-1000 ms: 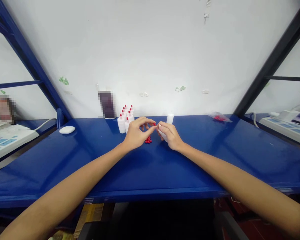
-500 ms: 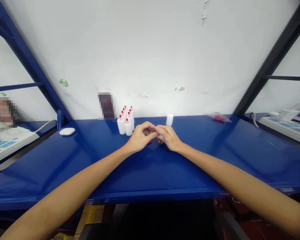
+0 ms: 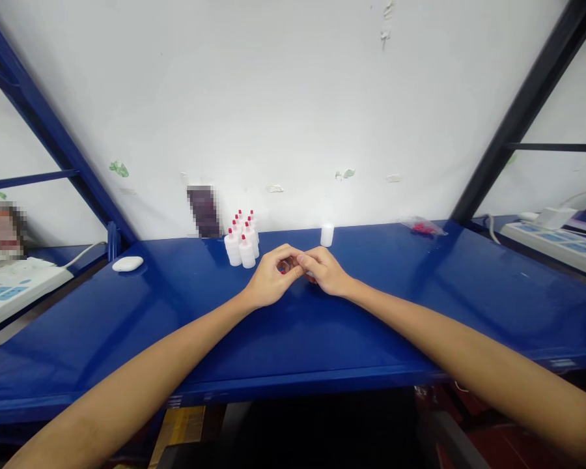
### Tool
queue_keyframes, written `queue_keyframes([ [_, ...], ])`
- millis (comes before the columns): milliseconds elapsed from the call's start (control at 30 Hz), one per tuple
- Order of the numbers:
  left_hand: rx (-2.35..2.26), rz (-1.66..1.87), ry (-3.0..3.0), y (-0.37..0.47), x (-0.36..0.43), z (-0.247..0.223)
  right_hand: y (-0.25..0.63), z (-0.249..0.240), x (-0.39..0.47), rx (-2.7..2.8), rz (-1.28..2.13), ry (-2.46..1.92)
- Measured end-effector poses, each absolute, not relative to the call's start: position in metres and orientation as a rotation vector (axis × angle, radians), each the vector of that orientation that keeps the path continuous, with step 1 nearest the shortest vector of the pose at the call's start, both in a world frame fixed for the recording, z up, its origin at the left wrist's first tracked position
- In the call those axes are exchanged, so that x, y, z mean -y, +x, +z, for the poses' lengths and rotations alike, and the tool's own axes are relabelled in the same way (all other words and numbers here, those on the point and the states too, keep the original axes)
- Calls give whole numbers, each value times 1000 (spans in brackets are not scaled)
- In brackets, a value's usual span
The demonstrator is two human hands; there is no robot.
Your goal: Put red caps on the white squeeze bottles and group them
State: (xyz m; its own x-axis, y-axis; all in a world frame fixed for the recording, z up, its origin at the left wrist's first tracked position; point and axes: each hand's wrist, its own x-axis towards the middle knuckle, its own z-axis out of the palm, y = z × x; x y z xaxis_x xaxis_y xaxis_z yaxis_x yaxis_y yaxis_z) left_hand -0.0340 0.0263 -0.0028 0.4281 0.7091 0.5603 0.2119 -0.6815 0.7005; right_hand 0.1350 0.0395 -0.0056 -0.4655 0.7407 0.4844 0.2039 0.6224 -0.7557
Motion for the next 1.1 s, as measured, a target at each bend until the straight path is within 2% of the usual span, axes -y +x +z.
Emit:
queue_keyframes([
  [100, -790, 1235, 2197, -33, -25, 0, 135, -6, -41, 1974, 855, -719],
  [200, -851, 1408, 2333, -43, -27, 13, 135, -6, -41, 1940, 921, -720],
  [333, -1093, 1812, 2535, -85, -46, 39, 135, -5, -40, 1900, 795, -839],
  [400, -1252, 1849, 2626, -111, -60, 46, 135, -5, -41, 1884, 719, -879],
  [567, -1443, 1722, 2638, -146, -83, 42, 136, -7, -43, 1928, 704, -897],
  [867, -1473, 1560, 2691, -149, -89, 32, 137, -7, -42, 1935, 782, -887],
  [1100, -1614, 1601, 2611, -145, -82, 37, 137, -5, -42, 1951, 802, -896],
])
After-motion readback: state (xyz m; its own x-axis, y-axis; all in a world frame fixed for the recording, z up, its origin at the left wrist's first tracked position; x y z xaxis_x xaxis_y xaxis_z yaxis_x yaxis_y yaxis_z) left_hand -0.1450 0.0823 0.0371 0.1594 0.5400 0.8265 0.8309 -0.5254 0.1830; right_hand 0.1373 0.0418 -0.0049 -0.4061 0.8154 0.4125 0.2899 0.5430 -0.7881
